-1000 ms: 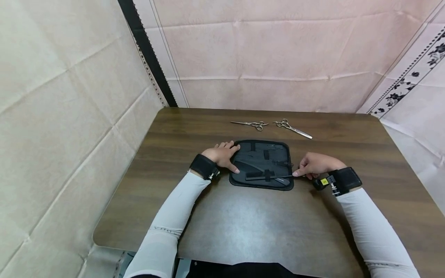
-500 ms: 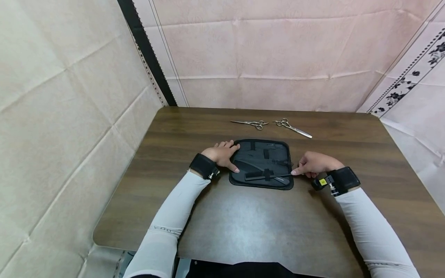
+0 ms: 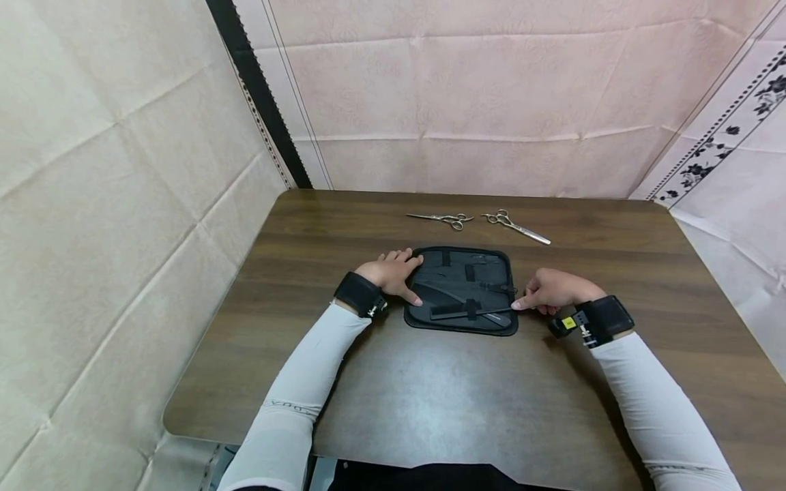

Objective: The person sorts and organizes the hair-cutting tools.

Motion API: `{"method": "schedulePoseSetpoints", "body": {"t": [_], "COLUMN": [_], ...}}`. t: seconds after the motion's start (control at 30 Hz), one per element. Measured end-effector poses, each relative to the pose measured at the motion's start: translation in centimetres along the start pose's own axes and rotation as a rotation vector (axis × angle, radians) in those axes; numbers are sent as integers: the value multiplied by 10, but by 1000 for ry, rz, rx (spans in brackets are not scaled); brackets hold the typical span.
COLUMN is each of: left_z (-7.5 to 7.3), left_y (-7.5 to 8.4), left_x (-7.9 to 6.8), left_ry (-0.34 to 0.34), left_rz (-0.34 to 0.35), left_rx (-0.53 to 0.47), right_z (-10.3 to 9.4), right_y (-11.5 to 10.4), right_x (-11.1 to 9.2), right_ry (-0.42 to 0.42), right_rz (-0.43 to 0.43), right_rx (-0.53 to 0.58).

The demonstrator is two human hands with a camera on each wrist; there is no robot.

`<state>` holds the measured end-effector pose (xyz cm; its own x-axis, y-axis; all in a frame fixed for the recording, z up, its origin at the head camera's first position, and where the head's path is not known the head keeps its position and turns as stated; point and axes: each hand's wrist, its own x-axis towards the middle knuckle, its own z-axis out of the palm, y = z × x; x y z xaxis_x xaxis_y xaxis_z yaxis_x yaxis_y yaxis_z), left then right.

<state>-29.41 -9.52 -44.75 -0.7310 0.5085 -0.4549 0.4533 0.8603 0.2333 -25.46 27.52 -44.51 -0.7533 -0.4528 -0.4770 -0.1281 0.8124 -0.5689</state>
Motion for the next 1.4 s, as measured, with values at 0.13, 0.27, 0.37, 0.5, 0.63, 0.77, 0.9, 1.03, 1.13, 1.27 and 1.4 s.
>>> {"method": "schedulePoseSetpoints", "body": {"t": [0.13, 0.27, 0.37, 0.5, 0.63, 0.77, 0.9, 1.03, 1.13, 1.27, 1.4], "left_z": [1, 1, 2, 2, 2, 2, 2, 2, 2, 2, 2], "left_y": [0, -1, 0, 0, 0, 0, 0, 0, 0, 0, 0], "left_x": [0, 1, 2, 2, 2, 2, 2, 2, 2, 2, 2], "left_ry": [3, 3, 2, 2, 4, 9, 11, 3, 0, 3, 3], "left_rz": [0, -4, -6, -3, -4, -9, -9, -10, -9, -8, -11], "left_rx": [3, 8, 7, 8, 3, 0, 2, 2, -1, -8, 3], "right_z": [0, 0, 1, 2, 2, 3, 3, 3, 4, 4, 5], "right_y": [0, -1, -1, -1, -1, 0, 0, 0, -1, -2, -2], "right_x": [0, 1, 2, 3, 3, 3, 5, 5, 6, 6, 5], "right_ry": [7, 9, 12, 14, 12, 12, 13, 15, 17, 20, 24], "right_rz": [-8, -6, -8, -14, -20, -28, -27, -30, -33, -35, -38], "right_rx": [0, -9, -11, -2, 7, 8, 8, 9, 6, 4, 8]}}
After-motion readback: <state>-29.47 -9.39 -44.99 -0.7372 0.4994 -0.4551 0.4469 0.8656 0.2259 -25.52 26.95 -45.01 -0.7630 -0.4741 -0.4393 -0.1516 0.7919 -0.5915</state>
